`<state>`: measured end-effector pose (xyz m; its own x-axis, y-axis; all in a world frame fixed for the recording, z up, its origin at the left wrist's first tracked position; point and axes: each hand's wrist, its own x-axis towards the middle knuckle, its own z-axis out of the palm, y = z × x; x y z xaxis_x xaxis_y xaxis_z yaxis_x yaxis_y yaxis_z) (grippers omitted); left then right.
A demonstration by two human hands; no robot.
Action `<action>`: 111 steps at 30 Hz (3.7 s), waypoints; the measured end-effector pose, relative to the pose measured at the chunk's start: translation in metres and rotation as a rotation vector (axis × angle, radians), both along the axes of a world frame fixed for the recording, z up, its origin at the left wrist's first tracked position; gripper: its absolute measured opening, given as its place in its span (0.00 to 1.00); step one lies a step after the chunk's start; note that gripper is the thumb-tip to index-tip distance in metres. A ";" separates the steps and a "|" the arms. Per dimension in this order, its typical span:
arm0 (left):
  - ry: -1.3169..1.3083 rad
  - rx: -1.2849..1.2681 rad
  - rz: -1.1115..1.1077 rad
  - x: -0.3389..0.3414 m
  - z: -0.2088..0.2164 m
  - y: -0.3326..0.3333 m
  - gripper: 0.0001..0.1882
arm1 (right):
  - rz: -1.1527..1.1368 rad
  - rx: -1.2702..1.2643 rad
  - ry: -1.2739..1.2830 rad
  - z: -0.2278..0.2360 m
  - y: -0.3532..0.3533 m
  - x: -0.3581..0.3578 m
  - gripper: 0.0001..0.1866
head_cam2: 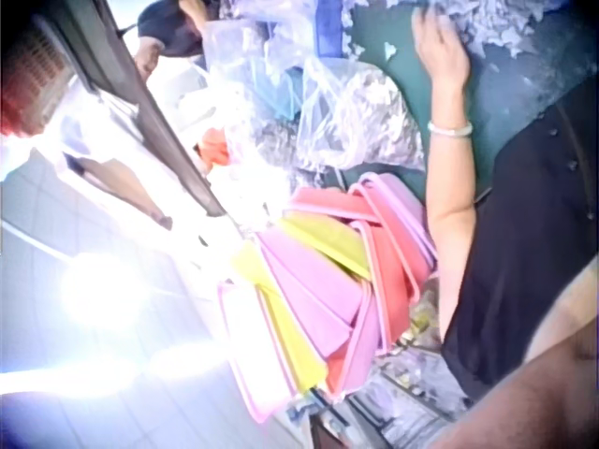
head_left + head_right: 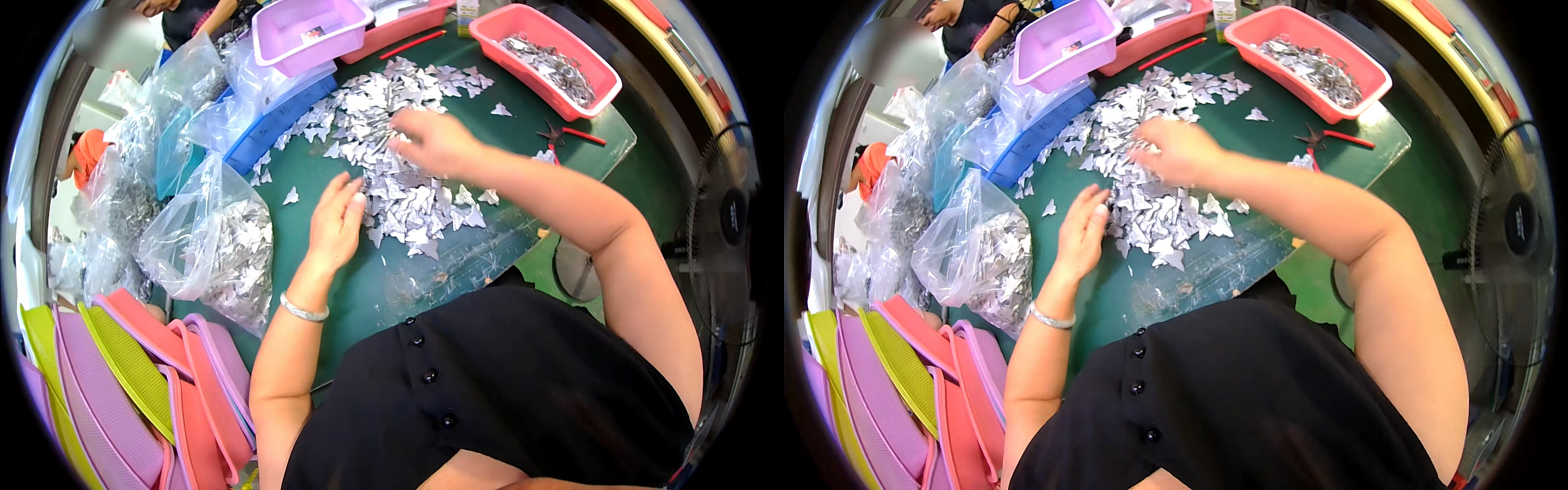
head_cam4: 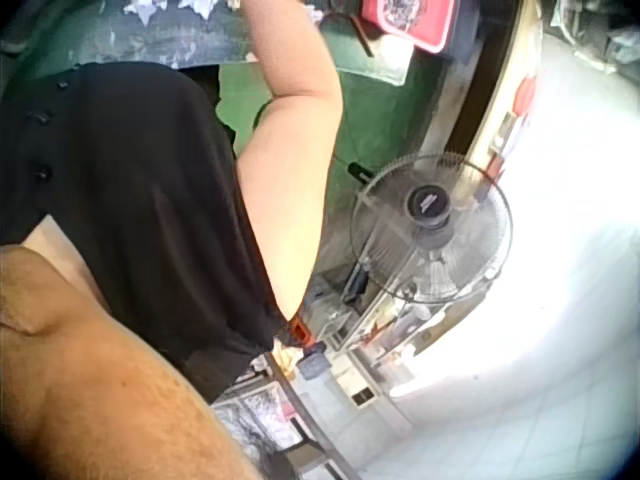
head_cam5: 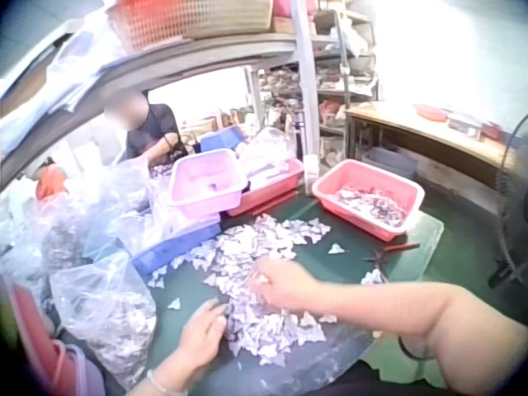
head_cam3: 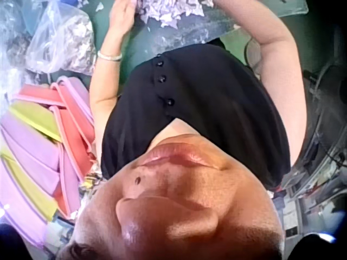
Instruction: The person repeatedly picks up small silver star-shaped pieces and tiny metal rings from a green table, inserts the rings into the stars, and places the assembled units into a clear plastic bag. The person occasionally gathers loose pieces from the table to continue the process.
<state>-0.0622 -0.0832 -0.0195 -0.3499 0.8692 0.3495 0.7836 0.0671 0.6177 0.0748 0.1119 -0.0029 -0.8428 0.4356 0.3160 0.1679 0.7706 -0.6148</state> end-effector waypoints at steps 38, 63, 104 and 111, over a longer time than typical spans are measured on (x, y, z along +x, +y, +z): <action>0.055 0.116 0.006 -0.051 -0.007 0.041 0.20 | 0.475 0.231 -0.189 0.010 0.045 -0.024 0.24; 0.297 0.081 0.440 -0.112 -0.010 0.074 0.15 | 0.468 0.315 -0.078 -0.021 0.072 -0.180 0.20; 0.184 -0.118 0.258 -0.073 -0.027 0.030 0.23 | 0.706 0.284 -0.224 -0.022 0.021 -0.125 0.27; 0.083 -0.090 0.157 -0.032 -0.007 0.007 0.23 | 0.585 0.174 -0.143 0.002 0.055 -0.059 0.26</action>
